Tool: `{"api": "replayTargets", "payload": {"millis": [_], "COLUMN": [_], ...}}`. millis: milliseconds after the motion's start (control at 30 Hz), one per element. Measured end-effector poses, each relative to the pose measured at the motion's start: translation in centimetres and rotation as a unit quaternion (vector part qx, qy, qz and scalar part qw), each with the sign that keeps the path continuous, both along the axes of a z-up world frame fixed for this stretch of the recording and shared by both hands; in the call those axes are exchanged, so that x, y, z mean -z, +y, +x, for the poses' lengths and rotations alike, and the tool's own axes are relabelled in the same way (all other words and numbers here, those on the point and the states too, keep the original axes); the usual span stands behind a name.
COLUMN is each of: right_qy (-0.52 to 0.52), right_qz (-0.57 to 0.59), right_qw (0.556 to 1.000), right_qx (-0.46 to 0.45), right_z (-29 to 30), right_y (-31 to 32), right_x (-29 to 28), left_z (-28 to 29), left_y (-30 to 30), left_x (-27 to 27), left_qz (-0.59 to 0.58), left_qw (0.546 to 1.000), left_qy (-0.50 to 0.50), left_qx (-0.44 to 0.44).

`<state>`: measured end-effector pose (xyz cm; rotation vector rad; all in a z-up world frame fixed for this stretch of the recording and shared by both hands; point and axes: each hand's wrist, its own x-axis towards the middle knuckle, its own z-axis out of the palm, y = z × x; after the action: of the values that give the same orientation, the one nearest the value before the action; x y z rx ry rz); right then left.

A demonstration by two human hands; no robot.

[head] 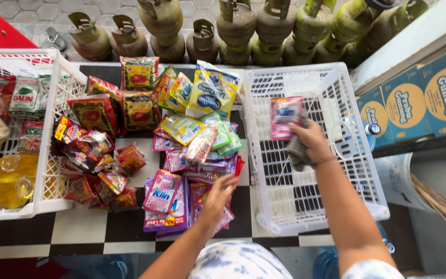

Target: The person wipes packaged snacks and bottles of cooking oil with a cloth, then places them into a glass display case. The person also wipes the checkered countertop and sorts small snack packets into a white plastic basket.

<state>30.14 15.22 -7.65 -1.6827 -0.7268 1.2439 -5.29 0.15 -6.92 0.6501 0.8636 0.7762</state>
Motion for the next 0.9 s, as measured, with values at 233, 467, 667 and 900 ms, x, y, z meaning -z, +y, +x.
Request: {"api": "replayTargets", "payload": {"millis": [233, 467, 667, 900], "right_qy": [-0.162, -0.324, -0.356, 0.050], "right_qz": [-0.022, -0.085, -0.027, 0.041], "right_qw": [0.986, 0.934, 0.921, 0.998], "right_qx": [0.023, -0.125, -0.155, 0.003], "right_z": [-1.5, -1.3, -4.0, -8.4], "right_y": [6.2, 2.7, 1.8, -10.6], "right_x": [7.7, 6.7, 0.8, -12.0], "left_z": [-2.9, -4.0, -4.6, -5.7], "left_y": [-3.0, -4.6, -3.9, -4.5], "left_x": [5.0, 6.7, 5.3, 3.4], "left_qz": [-0.037, 0.074, 0.118, 0.479], "left_qw": [0.998, 0.986, 0.955, 0.730], "left_qy": [0.043, 0.139, 0.263, 0.416], "left_qx": [0.011, 0.049, 0.076, 0.256]}}
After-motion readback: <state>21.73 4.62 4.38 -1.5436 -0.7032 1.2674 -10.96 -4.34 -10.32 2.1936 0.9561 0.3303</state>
